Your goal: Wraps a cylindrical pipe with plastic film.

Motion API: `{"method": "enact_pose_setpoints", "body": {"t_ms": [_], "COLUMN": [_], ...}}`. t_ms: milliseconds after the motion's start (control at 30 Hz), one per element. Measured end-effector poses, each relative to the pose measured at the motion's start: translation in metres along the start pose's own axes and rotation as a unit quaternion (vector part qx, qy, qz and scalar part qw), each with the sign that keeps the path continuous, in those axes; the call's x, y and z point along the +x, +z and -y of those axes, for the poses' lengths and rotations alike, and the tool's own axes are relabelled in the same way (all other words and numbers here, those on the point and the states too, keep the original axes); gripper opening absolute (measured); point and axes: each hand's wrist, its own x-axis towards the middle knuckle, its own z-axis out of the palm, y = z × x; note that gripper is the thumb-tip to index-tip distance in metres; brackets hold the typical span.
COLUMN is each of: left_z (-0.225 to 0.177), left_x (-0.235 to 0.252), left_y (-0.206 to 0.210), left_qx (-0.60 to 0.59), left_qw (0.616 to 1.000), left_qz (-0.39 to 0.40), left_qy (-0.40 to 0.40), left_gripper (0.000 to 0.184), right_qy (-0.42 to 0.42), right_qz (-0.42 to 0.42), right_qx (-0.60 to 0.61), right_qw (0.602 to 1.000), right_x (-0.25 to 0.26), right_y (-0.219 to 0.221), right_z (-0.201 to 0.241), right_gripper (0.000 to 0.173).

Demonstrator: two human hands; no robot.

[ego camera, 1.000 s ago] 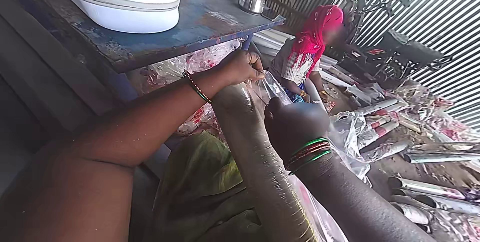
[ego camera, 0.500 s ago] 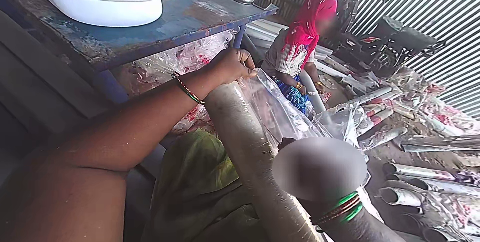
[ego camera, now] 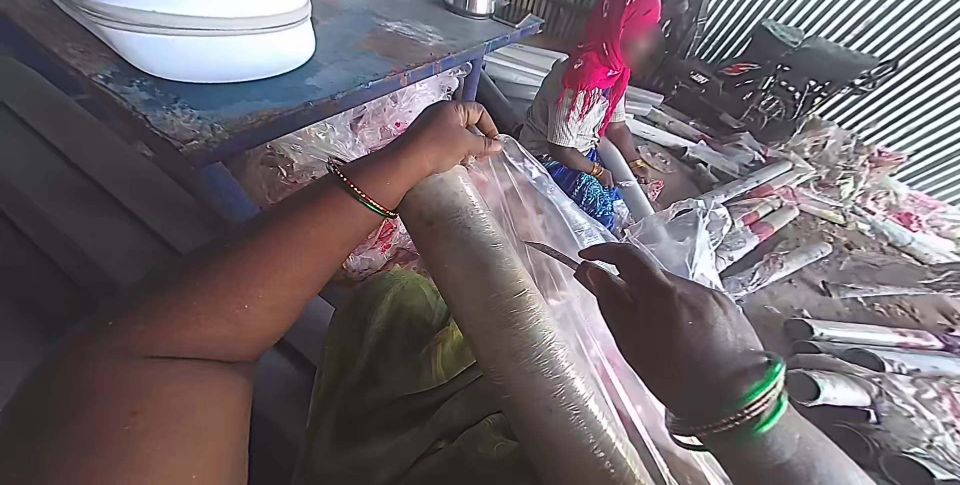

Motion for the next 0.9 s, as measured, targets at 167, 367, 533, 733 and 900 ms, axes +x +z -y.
{"method": "enact_pose_setpoints", "body": {"t_ms": [167, 367, 533, 733, 900], "left_z": [0.000, -0.001, -0.005, -0.013, -0.011], "left_x": [0.000, 0.007, 0.008, 0.004, 0.005], "left_y": [0.001, 0.006, 0.009, 0.008, 0.007], "left_qx": [-0.004, -0.004, 0.006, 0.006, 0.019], "left_qw": [1.000, 1.000, 1.000, 1.000, 0.999], "left_qz": [-0.002, 0.007, 0.005, 0.005, 0.004], "left_qy": [0.005, 0.014, 0.020, 0.023, 0.034], "left_gripper": [0.011, 0.013, 0.011, 0.010, 0.009], "right_qy": [0.006, -0.020, -0.031, -0.012, -0.028], "right_qz": [-0.023, -0.087, -0.051, -0.006, -0.009], "right_qx": [0.003, -0.010, -0.044, -0.011, -0.019], "right_qw": [1.000, 0.996, 0.997, 1.000, 0.999], "right_x": [-0.010, -0.010, -0.001, 0.038, 0.061], "right_y": [0.002, -0.018, -0.004, 0.018, 0.019], "right_z": [-0.003, 0.003, 0.005, 0.007, 0.023], "right_gripper": [0.029, 0.033, 0.025, 0.023, 0.023]}}
